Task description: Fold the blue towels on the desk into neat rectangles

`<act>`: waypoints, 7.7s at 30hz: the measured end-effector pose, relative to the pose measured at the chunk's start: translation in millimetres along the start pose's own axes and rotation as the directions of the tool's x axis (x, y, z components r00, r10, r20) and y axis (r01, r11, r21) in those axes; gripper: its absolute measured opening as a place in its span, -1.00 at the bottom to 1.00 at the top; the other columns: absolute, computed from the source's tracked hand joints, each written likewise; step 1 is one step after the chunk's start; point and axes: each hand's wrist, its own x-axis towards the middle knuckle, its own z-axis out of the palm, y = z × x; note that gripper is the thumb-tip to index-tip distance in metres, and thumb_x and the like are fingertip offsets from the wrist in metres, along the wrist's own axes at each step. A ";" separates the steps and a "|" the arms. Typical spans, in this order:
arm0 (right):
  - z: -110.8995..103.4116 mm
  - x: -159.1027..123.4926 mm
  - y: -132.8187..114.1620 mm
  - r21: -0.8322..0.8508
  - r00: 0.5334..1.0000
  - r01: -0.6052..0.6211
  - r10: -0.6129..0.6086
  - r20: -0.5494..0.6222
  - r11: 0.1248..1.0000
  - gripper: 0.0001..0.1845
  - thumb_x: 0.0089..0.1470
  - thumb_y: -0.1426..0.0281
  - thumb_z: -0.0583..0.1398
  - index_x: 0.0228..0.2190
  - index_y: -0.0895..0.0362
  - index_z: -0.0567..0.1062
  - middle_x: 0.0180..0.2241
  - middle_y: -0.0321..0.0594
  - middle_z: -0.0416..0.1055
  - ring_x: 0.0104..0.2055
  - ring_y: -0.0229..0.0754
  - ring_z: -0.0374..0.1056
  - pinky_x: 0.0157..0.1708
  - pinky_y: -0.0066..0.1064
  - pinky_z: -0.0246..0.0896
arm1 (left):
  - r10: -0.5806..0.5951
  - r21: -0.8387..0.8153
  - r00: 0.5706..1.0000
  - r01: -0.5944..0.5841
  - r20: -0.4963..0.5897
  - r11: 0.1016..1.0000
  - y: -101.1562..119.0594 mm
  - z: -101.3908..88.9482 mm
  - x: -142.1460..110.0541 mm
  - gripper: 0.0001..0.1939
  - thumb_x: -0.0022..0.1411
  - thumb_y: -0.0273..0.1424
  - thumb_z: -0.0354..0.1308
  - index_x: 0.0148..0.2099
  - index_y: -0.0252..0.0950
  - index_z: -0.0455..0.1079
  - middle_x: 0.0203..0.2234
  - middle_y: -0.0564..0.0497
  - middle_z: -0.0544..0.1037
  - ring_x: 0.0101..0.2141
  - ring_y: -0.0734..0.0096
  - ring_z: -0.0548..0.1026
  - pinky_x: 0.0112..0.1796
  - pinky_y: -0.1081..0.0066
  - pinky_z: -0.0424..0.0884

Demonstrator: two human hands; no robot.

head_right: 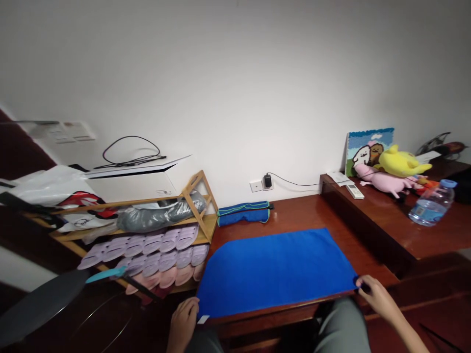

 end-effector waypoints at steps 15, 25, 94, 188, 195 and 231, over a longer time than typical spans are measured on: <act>21.1 23.5 -6.3 -0.139 0.993 0.003 -0.019 -0.115 0.990 -0.46 0.15 -0.08 0.07 -0.34 -0.01 0.69 -0.20 0.01 0.65 -0.12 0.21 0.56 0.00 0.04 0.45 | -0.011 0.040 0.994 0.016 -0.108 0.999 16.6 -2.3 36.3 -0.71 0.33 -0.18 -0.01 -0.31 -0.10 0.49 -0.32 -0.10 0.66 -0.20 0.06 0.60 -0.08 0.17 0.47; 132.6 94.4 -109.4 -0.292 0.998 0.050 -0.059 -0.024 0.955 -0.32 0.28 0.02 -0.09 0.15 0.10 0.52 0.25 -0.02 0.42 0.32 0.15 0.30 0.32 0.06 0.17 | -0.217 0.005 0.946 0.222 0.240 0.975 34.5 50.2 176.9 -0.87 0.24 -0.39 0.22 -0.34 -0.24 0.56 -0.35 -0.07 0.71 -0.26 0.27 0.65 -0.22 0.42 0.42; 96.7 199.9 -31.3 -0.620 0.924 -0.249 0.375 0.079 0.744 -0.22 0.38 0.05 -0.29 0.48 0.09 -0.10 0.53 -0.19 -0.22 0.55 -0.04 -0.29 0.47 -0.06 -0.39 | 0.063 0.488 0.952 -0.209 0.298 0.847 -12.0 116.6 164.1 -0.31 0.49 -0.02 -0.20 0.50 -0.22 0.11 0.46 -0.23 0.17 0.42 -0.11 0.14 0.31 -0.04 0.18; 121.6 200.3 -95.8 -0.678 0.948 -0.243 0.318 -0.015 0.694 -0.28 0.35 0.23 -0.17 0.44 0.18 0.11 0.49 0.00 -0.05 0.52 0.14 -0.16 0.43 0.13 -0.28 | 0.164 0.336 0.942 -0.262 0.293 0.905 -17.6 117.1 167.0 -0.38 0.51 0.02 -0.17 0.49 -0.01 0.11 0.48 -0.05 0.14 0.44 0.02 0.07 0.35 -0.03 0.11; 250.8 183.9 -297.8 -0.260 0.893 0.387 -0.289 0.345 0.885 -0.32 0.41 0.13 -0.13 0.44 0.06 0.11 0.49 -0.21 -0.06 0.53 0.00 -0.20 0.48 -0.01 -0.34 | 0.136 0.334 0.940 -0.243 0.313 0.911 -14.4 115.3 166.4 -0.38 0.51 0.00 -0.17 0.50 -0.01 0.08 0.49 -0.07 0.09 0.45 0.05 0.05 0.37 -0.02 0.07; 151.3 185.5 -168.6 -0.615 0.984 -0.096 0.168 0.060 0.782 -0.27 0.35 0.24 -0.17 0.43 0.27 0.11 0.49 -0.02 -0.08 0.53 0.10 -0.22 0.47 0.05 -0.42 | 0.147 0.326 0.939 -0.251 0.312 0.911 -12.8 115.5 169.8 -0.38 0.50 0.00 -0.15 0.49 -0.04 0.13 0.48 -0.08 0.14 0.44 0.04 0.08 0.37 -0.05 0.06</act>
